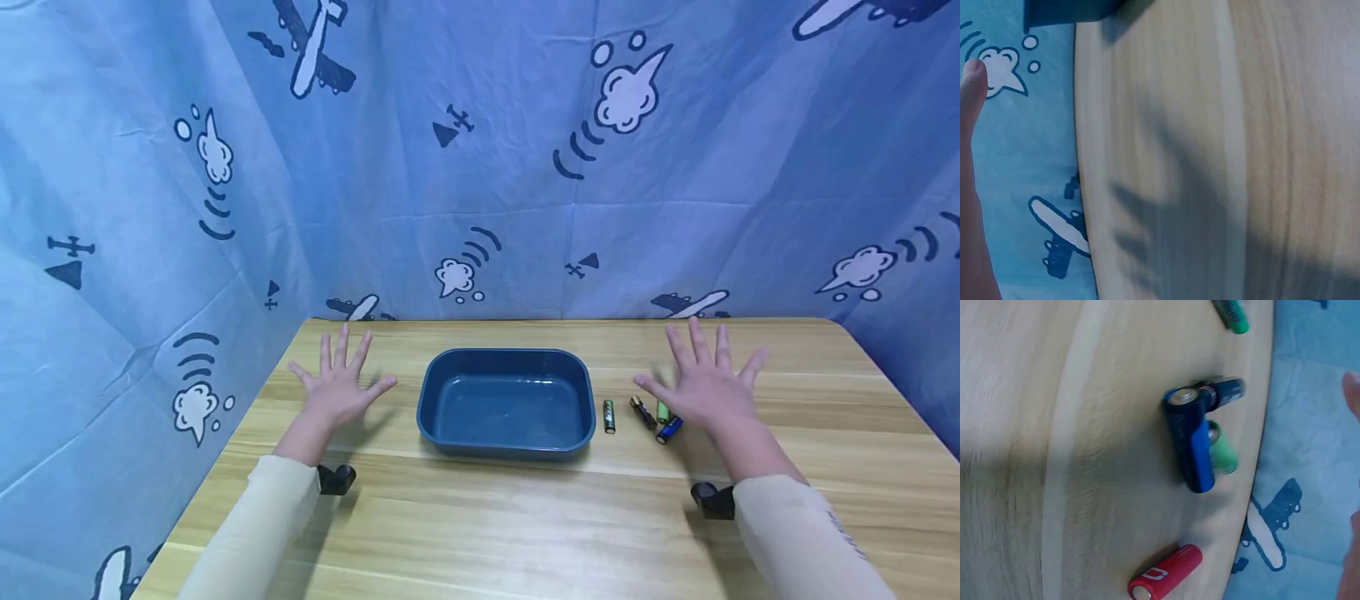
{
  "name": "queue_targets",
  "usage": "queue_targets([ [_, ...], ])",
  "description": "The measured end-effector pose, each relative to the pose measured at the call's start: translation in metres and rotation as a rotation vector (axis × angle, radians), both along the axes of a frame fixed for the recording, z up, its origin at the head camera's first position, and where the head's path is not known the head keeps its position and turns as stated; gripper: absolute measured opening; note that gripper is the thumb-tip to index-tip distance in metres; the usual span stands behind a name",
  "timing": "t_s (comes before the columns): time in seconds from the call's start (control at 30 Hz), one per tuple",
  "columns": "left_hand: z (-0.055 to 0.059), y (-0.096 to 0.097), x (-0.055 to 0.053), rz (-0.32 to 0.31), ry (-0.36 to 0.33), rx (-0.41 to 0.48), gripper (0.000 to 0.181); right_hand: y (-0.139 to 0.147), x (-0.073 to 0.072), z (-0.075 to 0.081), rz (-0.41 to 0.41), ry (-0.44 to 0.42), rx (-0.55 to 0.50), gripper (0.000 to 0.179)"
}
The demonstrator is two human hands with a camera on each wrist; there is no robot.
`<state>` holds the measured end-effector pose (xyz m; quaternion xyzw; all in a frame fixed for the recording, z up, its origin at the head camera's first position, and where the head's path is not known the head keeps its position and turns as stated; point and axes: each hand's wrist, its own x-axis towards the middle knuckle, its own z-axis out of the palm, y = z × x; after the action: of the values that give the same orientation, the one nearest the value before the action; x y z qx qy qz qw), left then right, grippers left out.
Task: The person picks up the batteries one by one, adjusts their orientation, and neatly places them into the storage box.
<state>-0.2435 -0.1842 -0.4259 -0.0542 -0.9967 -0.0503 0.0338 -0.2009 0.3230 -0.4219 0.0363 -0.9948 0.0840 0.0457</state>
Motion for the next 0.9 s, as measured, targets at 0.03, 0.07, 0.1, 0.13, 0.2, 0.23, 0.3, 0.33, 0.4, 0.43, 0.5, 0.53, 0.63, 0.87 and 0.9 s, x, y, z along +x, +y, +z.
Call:
queue_targets([
  [0.03, 0.001, 0.001, 0.0, -0.01, 0.008, -0.01, 0.09, 0.0, 0.0, 0.002, 0.005, 0.021, 0.0, 0.089],
  [0.07, 0.002, 0.002, 0.001, -0.023, 0.017, -0.016, 0.091, 0.0, 0.0, 0.003, 0.011, 0.045, 0.004, 0.087],
  [0.1, 0.003, 0.004, 0.001, -0.038, 0.026, -0.013, 0.091, 0.001, 0.0, 0.005, 0.017, 0.073, 0.001, 0.085],
  [0.13, 0.005, 0.006, 0.002, -0.055, 0.038, -0.007, 0.091, 0.002, 0.001, 0.008, 0.022, 0.099, -0.003, 0.081],
  [0.2, 0.007, 0.011, 0.004, -0.083, 0.046, 0.009, 0.088, 0.004, 0.002, 0.011, 0.025, 0.129, -0.011, 0.07],
  [0.23, 0.008, 0.013, 0.005, -0.094, 0.049, 0.027, 0.085, 0.006, 0.004, 0.013, 0.026, 0.14, -0.009, 0.064],
  [0.3, 0.009, 0.02, 0.008, -0.11, 0.043, 0.073, 0.075, 0.011, 0.007, 0.016, 0.028, 0.142, -0.017, 0.052],
  [0.33, 0.01, 0.023, 0.009, -0.112, 0.035, 0.089, 0.07, 0.013, 0.009, 0.017, 0.029, 0.134, -0.018, 0.049],
  [0.4, 0.01, 0.029, 0.012, -0.115, 0.02, 0.12, 0.061, 0.02, 0.013, 0.017, 0.036, 0.11, -0.024, 0.046],
  [0.43, 0.01, 0.033, 0.013, -0.116, 0.016, 0.137, 0.057, 0.023, 0.015, 0.017, 0.045, 0.092, -0.027, 0.045],
  [0.5, 0.008, 0.039, 0.015, -0.116, 0.011, 0.151, 0.051, 0.031, 0.017, 0.016, 0.06, 0.032, -0.05, 0.047],
  [0.53, 0.008, 0.041, 0.016, -0.118, 0.01, 0.16, 0.048, 0.035, 0.018, 0.015, 0.068, -0.004, -0.065, 0.048],
  [0.63, 0.005, 0.048, 0.018, -0.116, 0.002, 0.184, 0.043, 0.047, 0.02, 0.01, 0.081, -0.118, -0.112, 0.052],
  [0.87, -0.005, 0.06, 0.023, -0.124, -0.041, 0.296, 0.034, 0.066, 0.029, -0.006, 0.115, -0.211, -0.163, 0.049],
  [0.9, -0.007, 0.061, 0.023, -0.118, -0.049, 0.319, 0.033, 0.068, 0.03, -0.008, 0.121, -0.213, -0.17, 0.049],
])
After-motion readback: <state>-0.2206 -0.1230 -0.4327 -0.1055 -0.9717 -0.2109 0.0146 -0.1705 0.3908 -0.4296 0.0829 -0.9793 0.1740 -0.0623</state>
